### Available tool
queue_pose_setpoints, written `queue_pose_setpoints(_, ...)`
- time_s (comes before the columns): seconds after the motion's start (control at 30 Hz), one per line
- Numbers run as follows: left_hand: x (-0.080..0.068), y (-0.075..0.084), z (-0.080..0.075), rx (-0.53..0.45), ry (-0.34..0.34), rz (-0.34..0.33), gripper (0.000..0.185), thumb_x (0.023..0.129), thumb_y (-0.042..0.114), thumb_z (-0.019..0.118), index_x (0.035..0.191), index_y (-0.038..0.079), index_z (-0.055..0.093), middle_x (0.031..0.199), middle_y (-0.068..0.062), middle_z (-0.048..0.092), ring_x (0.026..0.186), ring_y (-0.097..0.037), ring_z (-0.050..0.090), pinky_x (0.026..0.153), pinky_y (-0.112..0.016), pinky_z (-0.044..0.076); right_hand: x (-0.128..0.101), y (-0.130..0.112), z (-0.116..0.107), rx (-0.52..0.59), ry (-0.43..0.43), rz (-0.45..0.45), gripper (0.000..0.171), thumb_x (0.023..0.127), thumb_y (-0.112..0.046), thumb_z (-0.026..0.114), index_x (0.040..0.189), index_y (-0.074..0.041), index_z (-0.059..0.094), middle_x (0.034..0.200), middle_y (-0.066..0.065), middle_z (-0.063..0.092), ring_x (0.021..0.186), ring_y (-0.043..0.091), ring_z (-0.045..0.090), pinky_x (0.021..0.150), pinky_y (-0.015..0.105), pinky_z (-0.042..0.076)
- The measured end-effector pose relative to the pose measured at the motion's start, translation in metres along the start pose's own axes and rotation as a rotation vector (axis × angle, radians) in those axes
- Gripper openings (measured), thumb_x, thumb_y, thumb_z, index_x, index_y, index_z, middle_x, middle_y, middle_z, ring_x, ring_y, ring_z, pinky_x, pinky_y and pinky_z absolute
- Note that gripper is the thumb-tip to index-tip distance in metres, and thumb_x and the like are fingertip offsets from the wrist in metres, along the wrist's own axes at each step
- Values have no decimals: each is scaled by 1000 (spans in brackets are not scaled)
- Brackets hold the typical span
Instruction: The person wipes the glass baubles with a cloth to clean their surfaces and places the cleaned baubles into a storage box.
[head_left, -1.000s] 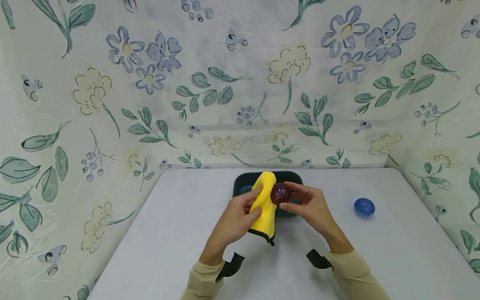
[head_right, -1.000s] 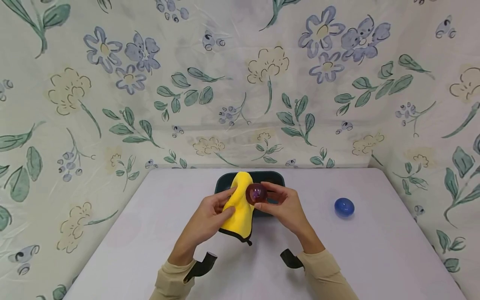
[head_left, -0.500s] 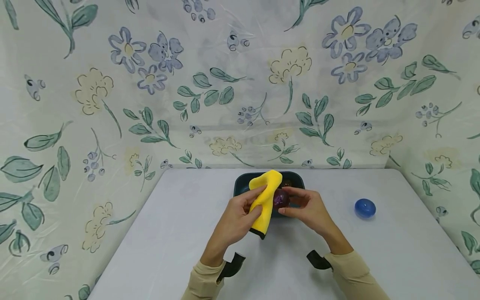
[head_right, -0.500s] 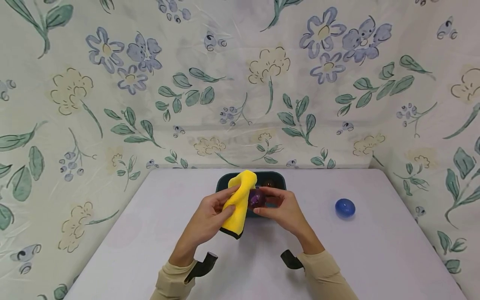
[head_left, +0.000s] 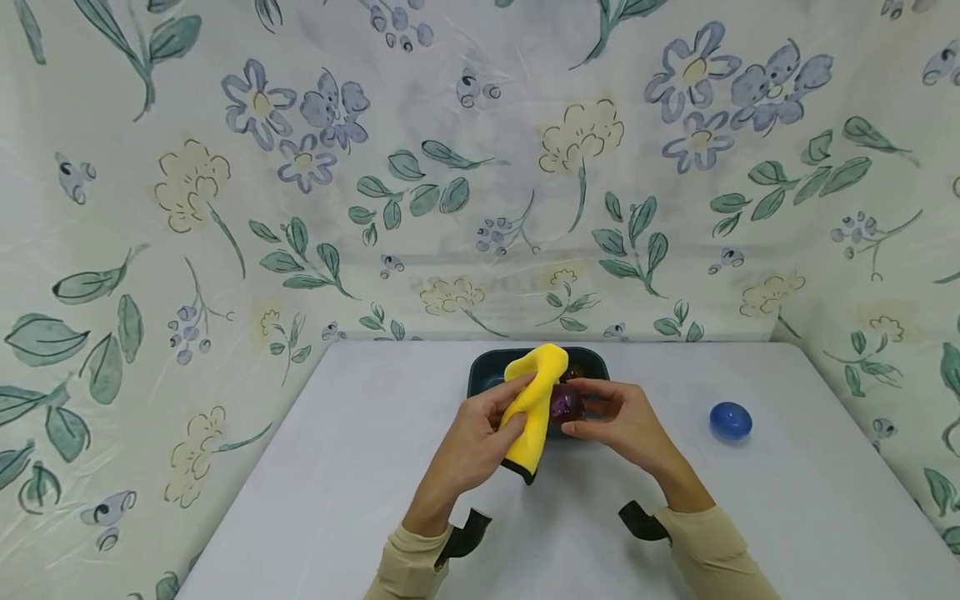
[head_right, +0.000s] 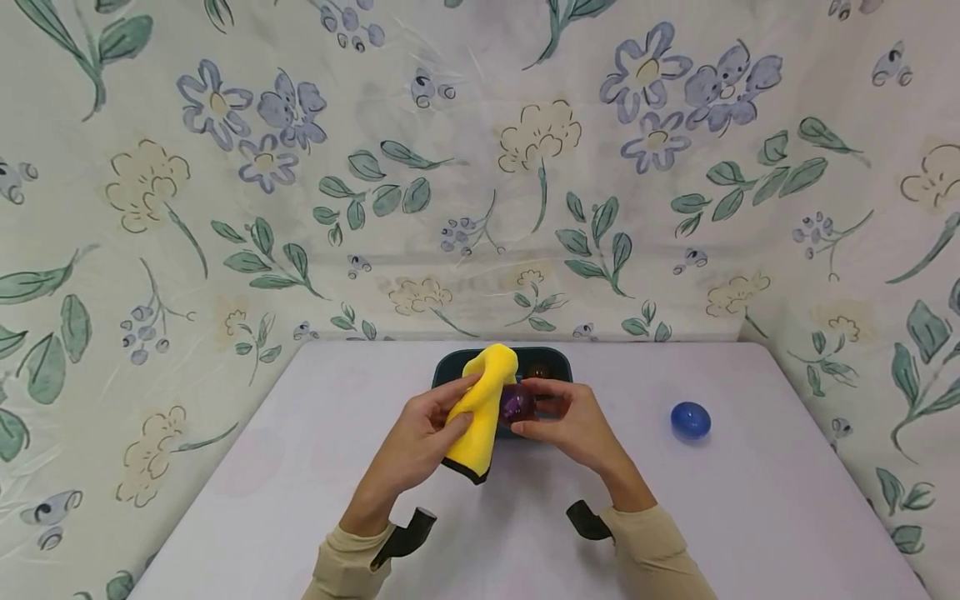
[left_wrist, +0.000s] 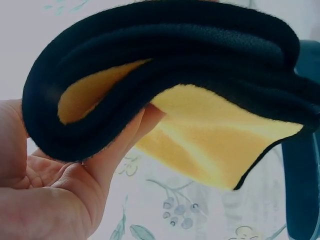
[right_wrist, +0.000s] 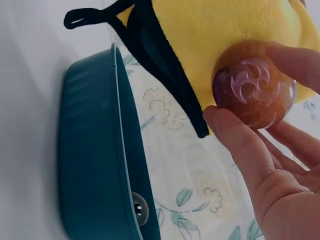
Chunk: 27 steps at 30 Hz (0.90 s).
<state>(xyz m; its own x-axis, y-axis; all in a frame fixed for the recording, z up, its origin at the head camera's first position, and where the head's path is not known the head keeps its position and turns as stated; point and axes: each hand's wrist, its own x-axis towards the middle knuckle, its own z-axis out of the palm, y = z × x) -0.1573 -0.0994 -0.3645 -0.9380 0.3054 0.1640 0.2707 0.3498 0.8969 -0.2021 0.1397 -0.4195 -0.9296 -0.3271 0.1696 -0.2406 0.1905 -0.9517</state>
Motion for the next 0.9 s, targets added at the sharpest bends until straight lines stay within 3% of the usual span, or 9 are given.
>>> queue_pose_setpoints(0.37,2,-3,-3,21,16,14,49,102,7,57,151,11,53,133,-17,66,89,-20,65,79,-24,60,-1,-2,5,-51,-50,-45,61,85,-18,85,139,0,62,141,22,64,120,38,70,100,46,59)
queue_pose_setpoints(0.6,4,-6,-3,33,17,12,51,101,9,59,152,12,52,130,-16,67,88,-20,63,78,-22,58,-2,-6,7,9,-83,-39,58,84,-17,86,137,-5,66,139,20,66,112,34,74,93,37,62)
queue_pose_setpoints(0.9,8,-12,-6,19,-33,-31,51,102,12,57,152,8,50,125,-16,66,89,-19,63,78,-24,59,-5,-12,7,64,-73,-66,56,83,-13,86,134,-3,67,138,25,65,110,36,74,87,35,64)
